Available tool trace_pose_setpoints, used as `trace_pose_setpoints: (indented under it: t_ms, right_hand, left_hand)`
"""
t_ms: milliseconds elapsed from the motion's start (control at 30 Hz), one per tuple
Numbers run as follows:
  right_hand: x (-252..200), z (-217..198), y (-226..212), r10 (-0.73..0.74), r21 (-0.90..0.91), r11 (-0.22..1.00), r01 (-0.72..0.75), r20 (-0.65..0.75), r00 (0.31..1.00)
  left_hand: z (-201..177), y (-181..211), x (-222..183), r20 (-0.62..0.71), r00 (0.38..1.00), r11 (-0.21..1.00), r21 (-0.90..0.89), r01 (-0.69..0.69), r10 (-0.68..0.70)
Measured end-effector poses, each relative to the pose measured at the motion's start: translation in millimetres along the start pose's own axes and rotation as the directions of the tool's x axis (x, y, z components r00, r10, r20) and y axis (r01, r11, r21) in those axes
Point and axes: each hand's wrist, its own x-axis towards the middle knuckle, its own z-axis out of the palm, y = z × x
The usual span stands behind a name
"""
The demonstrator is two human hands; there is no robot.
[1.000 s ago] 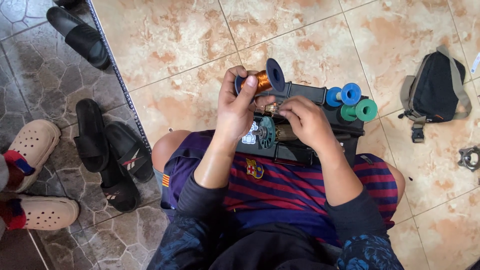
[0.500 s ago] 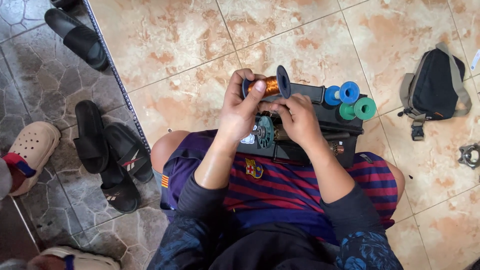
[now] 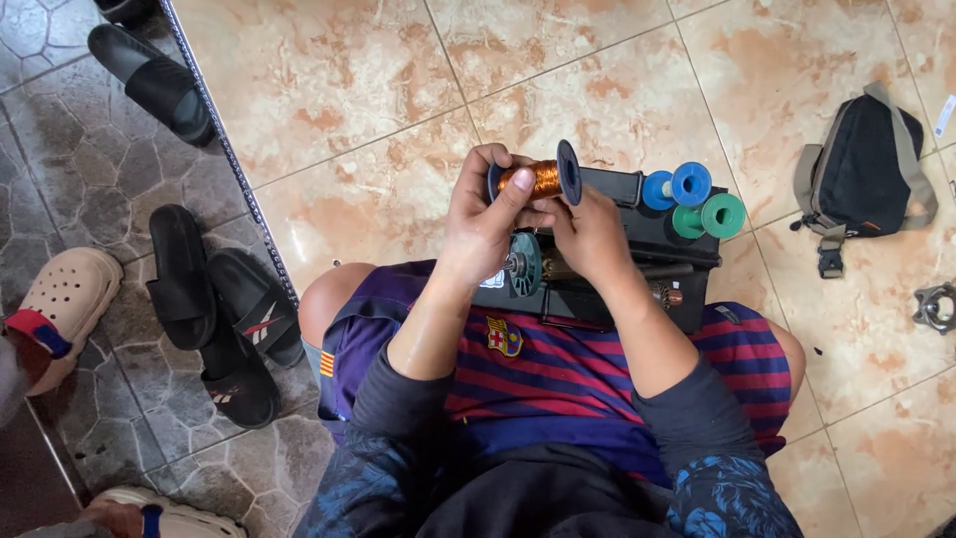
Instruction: Winding copper wire onto a motor armature as part of a motor repair or rebuilding process.
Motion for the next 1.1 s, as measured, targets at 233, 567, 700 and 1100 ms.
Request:
trace_pose_setpoints:
  t_ms: [233,567,700,1100]
  right_hand:
    - [13.3,-26.9,-18.9,0.027,0.071,0.997,-0.041,0.192,0.981]
    - [7.2,-14.3,-4.2,0.04,-0.038,0.999,-0.033,0.179,0.983]
    - [7.2,-7.6,2.6,0.003,-0.178,0.984,0.03,0.183,0.983]
    - [-17.2,-53.4,-36.8,0.049,0.107,0.991,-0.084,0.299,0.953]
  left_hand:
    - [4.1,8.2,-0.7,-0.036,0.999,1.0,0.005,0.005,-0.004]
    - [3.8,9.2,-1.5,-0.034,0.999,0.999,-0.029,0.012,-0.013]
    - [1.3,8.0,-1.6,-0.035,0.999,1.0,-0.019,0.015,-0.015]
    - [4.1,12.6,0.4,-0.037,0.998,0.995,0.086,-0.048,0.051]
